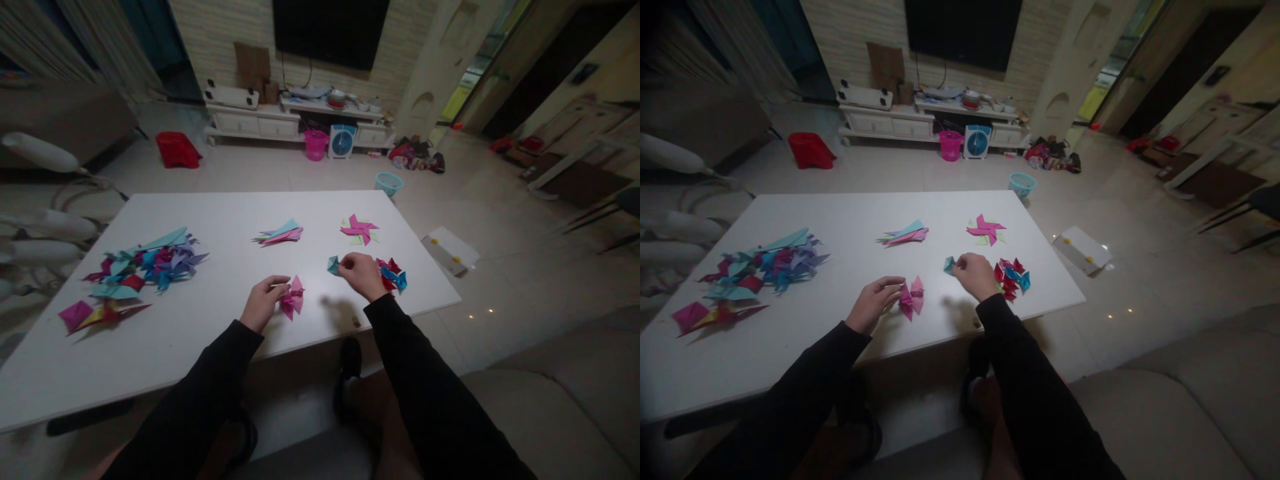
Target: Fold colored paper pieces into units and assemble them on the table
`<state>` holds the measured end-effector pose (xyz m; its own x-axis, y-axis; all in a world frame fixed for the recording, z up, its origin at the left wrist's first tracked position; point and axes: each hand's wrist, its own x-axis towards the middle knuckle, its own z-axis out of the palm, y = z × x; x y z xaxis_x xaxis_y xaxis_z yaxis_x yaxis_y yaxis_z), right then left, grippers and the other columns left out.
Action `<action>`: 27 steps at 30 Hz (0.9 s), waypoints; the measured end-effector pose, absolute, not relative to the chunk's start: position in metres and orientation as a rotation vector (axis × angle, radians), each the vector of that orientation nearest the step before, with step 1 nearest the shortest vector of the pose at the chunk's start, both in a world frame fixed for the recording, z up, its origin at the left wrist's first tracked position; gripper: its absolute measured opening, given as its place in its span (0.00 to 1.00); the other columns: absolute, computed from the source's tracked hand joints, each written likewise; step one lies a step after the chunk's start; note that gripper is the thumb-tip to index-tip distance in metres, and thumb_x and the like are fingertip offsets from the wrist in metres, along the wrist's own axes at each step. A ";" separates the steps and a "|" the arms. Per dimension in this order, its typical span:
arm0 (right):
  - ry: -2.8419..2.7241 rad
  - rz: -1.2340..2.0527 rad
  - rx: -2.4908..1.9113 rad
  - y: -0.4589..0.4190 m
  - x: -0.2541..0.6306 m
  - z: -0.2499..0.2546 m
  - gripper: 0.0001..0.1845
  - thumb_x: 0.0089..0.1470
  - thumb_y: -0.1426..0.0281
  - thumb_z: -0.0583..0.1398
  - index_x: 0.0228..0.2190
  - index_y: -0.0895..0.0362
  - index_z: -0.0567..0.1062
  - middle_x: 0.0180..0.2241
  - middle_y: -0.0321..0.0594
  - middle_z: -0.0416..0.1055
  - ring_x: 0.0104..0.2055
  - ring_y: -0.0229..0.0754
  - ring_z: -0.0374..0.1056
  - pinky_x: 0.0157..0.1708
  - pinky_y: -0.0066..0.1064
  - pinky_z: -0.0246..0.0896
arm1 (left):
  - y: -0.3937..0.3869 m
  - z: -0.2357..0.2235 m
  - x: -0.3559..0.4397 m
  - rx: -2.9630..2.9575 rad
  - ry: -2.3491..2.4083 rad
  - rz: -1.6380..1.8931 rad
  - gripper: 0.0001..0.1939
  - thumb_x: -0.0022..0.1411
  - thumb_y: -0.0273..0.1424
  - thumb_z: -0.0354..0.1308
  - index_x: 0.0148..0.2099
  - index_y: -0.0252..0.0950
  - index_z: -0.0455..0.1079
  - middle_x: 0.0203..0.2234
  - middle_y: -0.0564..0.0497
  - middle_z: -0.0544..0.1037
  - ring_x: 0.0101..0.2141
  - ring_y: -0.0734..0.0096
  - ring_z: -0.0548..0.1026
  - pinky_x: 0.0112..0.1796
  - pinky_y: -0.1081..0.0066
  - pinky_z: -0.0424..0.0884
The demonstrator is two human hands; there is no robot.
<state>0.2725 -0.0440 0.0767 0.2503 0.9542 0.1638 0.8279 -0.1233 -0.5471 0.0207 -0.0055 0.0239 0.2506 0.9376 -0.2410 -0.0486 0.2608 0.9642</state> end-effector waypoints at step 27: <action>-1.201 0.372 -2.940 -0.104 0.431 0.026 0.13 0.46 0.63 0.64 0.34 0.56 0.82 0.39 0.53 0.79 0.40 0.51 0.75 0.33 0.32 0.61 | 0.002 0.028 0.029 1.113 1.085 0.861 0.12 0.47 0.33 0.65 0.35 0.34 0.75 0.30 0.46 0.78 0.31 0.64 0.78 0.33 0.67 0.74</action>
<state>0.4309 -0.1041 0.0257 0.6911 0.6836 -0.2345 0.6966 -0.7166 -0.0360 0.0291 0.0025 0.0284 0.2679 0.9351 -0.2321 -0.0132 0.2445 0.9696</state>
